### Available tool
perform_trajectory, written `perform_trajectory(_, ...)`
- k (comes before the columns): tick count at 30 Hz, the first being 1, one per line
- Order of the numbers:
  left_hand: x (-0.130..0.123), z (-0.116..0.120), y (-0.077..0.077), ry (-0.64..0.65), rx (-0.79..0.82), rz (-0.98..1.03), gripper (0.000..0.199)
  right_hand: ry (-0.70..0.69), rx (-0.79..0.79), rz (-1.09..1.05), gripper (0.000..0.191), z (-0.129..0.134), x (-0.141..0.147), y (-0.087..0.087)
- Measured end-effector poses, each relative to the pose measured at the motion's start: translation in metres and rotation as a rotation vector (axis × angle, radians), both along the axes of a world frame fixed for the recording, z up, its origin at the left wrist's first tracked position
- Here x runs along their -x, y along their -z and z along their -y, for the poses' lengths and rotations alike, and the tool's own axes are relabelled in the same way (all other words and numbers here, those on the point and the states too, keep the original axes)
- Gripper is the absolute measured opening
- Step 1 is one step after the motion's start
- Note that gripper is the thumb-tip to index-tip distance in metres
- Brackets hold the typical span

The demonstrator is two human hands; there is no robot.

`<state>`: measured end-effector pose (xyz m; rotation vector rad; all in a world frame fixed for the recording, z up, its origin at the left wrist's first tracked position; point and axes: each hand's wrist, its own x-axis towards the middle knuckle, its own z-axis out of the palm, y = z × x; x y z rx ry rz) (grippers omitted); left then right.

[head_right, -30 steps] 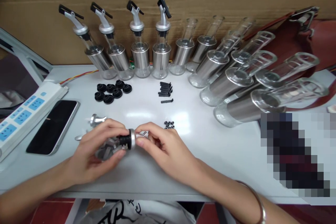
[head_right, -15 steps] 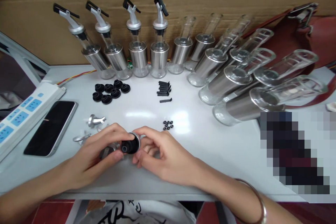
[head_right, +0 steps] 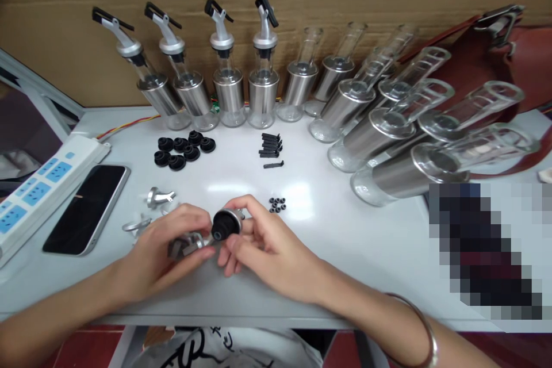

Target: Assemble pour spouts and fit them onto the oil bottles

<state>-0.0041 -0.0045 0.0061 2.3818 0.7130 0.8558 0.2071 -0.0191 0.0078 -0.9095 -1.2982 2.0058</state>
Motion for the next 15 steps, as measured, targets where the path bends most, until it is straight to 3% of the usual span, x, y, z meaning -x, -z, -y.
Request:
perform_trajectory(4, 0.002, -0.002, 0.001, -0.060, -0.255, -0.127, 0.020, 0.047, 0.042, -0.074, 0.033, -0.004, 0.000, 0.000)
perform_trajectory(7, 0.001, -0.002, 0.000, -0.062, -0.350, -0.154, 0.023, 0.025, 0.072, -0.087, 0.034, -0.008, -0.001, 0.000)
perform_trajectory(15, -0.006, 0.001, -0.003, -0.142, -0.178, -0.106, 0.016, 0.012, 0.075, -0.017, 0.040, -0.013, -0.004, 0.000)
